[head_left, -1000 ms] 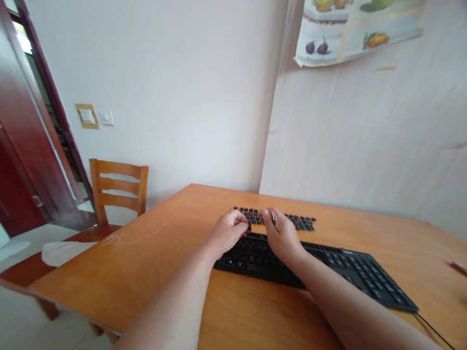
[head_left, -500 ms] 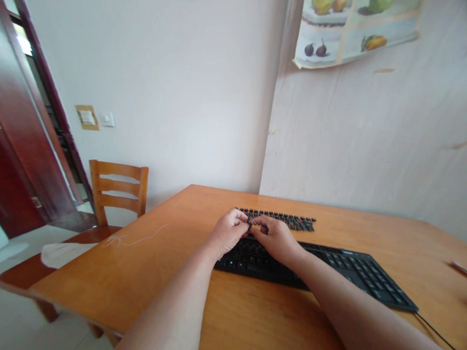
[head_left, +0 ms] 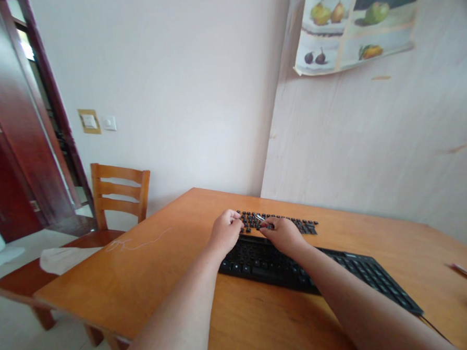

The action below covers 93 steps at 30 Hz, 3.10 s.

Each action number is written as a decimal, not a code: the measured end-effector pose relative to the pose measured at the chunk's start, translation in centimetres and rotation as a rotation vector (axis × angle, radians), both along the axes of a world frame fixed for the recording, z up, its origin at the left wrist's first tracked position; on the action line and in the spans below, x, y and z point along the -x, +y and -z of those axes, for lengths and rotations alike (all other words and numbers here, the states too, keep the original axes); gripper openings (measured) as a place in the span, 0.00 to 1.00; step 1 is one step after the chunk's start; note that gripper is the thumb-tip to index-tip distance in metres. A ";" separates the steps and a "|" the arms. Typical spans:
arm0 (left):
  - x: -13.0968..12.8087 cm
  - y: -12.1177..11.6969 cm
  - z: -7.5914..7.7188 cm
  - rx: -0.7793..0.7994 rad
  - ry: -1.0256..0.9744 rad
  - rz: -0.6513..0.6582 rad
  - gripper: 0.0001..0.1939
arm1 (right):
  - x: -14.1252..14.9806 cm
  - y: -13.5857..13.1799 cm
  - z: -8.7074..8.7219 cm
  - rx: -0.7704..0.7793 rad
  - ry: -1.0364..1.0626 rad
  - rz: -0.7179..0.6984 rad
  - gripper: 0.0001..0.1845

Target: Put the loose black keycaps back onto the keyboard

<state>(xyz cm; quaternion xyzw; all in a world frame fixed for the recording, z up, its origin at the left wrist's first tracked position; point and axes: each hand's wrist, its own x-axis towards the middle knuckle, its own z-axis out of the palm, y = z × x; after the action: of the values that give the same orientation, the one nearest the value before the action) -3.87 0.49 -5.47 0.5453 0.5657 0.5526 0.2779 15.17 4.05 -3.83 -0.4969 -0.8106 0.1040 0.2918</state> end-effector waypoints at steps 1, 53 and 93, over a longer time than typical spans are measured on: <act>0.1 0.2 0.2 0.002 0.017 -0.006 0.08 | 0.1 0.2 0.0 0.008 -0.025 0.008 0.08; -0.1 0.4 0.9 0.018 0.403 -0.051 0.09 | 1.2 4.0 1.8 0.160 -0.138 0.023 0.11; 0.1 0.2 0.8 0.015 0.462 -0.005 0.11 | -0.1 -5.8 -3.2 0.528 0.210 -0.351 0.08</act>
<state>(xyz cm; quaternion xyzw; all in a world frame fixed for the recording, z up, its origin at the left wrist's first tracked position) -3.96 0.67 -6.29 0.6540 0.6197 0.4095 0.1435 15.28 -1.72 -0.66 -0.3948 -0.7943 0.4098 0.2128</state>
